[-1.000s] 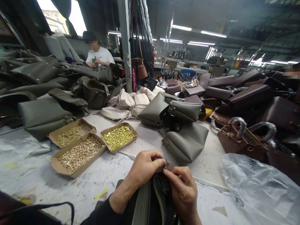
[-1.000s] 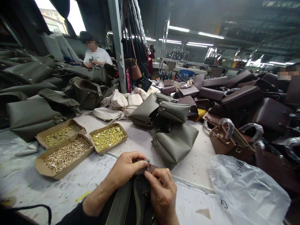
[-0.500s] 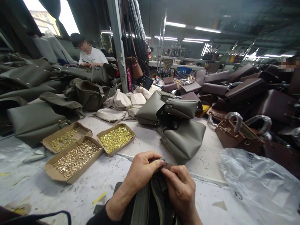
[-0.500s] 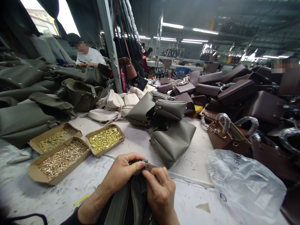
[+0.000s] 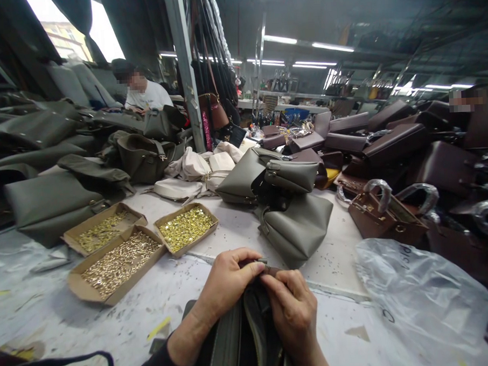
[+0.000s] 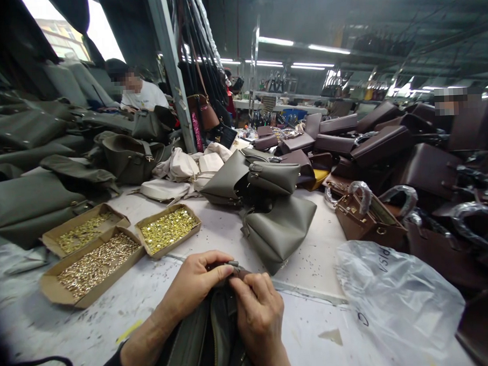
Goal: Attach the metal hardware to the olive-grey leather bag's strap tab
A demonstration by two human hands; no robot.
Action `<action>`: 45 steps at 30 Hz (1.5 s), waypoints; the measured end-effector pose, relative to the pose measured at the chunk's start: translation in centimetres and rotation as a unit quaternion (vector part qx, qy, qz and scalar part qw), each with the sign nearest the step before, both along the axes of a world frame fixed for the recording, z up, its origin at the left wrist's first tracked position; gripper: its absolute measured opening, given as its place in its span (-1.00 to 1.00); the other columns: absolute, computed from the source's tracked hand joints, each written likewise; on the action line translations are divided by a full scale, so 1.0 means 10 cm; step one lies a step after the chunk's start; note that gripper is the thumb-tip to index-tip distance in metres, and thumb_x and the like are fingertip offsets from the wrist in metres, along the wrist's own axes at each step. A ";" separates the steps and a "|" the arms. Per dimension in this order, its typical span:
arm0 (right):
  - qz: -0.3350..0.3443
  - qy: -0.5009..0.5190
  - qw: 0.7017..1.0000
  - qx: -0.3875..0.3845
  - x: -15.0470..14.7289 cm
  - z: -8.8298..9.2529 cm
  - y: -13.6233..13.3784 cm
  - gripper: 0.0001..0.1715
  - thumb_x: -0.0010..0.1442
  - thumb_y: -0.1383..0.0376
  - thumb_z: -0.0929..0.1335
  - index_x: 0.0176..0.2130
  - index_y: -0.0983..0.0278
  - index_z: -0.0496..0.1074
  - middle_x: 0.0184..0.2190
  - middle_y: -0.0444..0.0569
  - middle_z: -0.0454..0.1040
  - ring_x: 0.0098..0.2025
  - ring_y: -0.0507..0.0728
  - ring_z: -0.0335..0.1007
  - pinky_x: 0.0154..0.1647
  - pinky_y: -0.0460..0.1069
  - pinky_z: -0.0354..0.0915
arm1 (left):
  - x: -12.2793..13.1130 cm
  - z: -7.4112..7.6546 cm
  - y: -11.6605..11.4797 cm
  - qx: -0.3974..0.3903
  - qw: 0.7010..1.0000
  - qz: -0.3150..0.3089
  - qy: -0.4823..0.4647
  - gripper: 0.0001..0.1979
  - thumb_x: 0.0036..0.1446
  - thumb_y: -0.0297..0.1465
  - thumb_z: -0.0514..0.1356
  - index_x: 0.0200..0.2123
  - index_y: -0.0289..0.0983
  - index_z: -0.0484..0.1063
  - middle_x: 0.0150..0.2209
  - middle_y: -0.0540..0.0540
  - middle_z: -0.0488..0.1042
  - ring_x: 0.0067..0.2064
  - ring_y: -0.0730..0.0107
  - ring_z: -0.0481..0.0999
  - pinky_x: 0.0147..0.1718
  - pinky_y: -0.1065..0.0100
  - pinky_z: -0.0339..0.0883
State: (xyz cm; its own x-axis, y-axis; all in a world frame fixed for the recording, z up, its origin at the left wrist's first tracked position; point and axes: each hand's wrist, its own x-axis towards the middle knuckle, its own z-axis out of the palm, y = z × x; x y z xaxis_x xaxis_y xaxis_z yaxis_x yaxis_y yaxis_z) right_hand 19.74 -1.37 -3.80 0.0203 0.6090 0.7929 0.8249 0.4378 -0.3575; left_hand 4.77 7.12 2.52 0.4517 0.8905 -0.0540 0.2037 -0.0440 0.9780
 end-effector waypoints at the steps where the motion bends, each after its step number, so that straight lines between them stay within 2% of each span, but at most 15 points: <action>1: 0.000 0.002 1.000 0.001 0.00 0.01 0.00 -0.71 0.36 0.55 0.31 -0.05 0.28 0.52 -0.31 -0.02 0.36 -0.28 0.10 0.26 -0.28 -0.01 0.25 | 0.00 0.00 0.00 -0.001 1.000 0.001 0.001 -0.76 0.03 -0.26 0.29 -0.25 -0.23 0.64 -0.25 -0.07 0.65 -0.18 0.20 0.57 -0.12 0.30 0.38; 10: -0.003 0.028 1.000 -0.008 -0.02 0.05 0.00 -0.76 0.37 0.54 0.31 -0.09 0.28 0.51 -0.32 -0.03 0.36 -0.28 0.10 0.27 -0.28 -0.01 0.23 | 0.02 0.02 -0.01 0.004 1.000 0.001 -0.001 -0.76 0.03 -0.26 0.31 -0.24 -0.21 0.65 -0.25 -0.06 0.65 -0.17 0.20 0.58 -0.10 0.30 0.38; 16: -0.002 0.071 0.996 -0.052 -0.05 0.09 -0.02 -0.81 0.42 0.47 0.30 -0.12 0.26 0.50 -0.30 -0.03 0.36 -0.24 0.12 0.27 -0.25 0.00 0.22 | 0.03 0.02 -0.03 0.003 1.000 -0.005 -0.007 -0.79 0.06 -0.28 0.31 -0.23 -0.20 0.65 -0.22 -0.04 0.65 -0.13 0.22 0.58 -0.08 0.32 0.37; 27: 0.021 0.178 0.982 -0.066 -0.01 0.06 -0.02 -0.79 0.41 0.43 0.34 -0.13 0.19 0.57 -0.33 -0.08 0.36 -0.27 0.08 0.32 -0.31 -0.05 0.27 | 0.08 0.01 -0.04 0.013 1.000 -0.001 0.013 -0.78 0.06 -0.26 0.30 -0.24 -0.22 0.62 -0.25 -0.04 0.64 -0.16 0.22 0.57 -0.11 0.31 0.37; 38: 0.020 0.207 0.974 -0.088 0.03 0.09 -0.01 -0.76 0.41 0.42 0.33 -0.17 0.17 0.58 -0.31 -0.08 0.35 -0.24 0.09 0.33 -0.29 -0.06 0.28 | 0.14 0.06 -0.04 0.033 0.999 -0.004 0.040 -0.78 0.07 -0.26 0.27 -0.25 -0.21 0.62 -0.26 -0.02 0.63 -0.17 0.23 0.56 -0.11 0.30 0.37; 45: 0.010 0.188 0.981 -0.049 0.00 0.12 0.01 -0.77 0.41 0.46 0.33 -0.13 0.19 0.55 -0.27 -0.07 0.40 -0.23 0.09 0.34 -0.24 -0.05 0.27 | 0.12 0.02 -0.04 0.027 0.999 0.001 0.024 -0.78 0.06 -0.25 0.28 -0.26 -0.22 0.61 -0.27 -0.03 0.63 -0.18 0.24 0.56 -0.13 0.30 0.39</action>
State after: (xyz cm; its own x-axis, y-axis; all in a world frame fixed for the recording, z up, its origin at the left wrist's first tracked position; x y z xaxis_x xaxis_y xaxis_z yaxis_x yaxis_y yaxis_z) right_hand 19.72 -1.29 -2.62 0.2867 0.6847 0.6701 0.6188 0.4016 -0.6751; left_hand 6.00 6.68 2.71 0.4473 0.8940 -0.0271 0.2504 -0.0961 0.9633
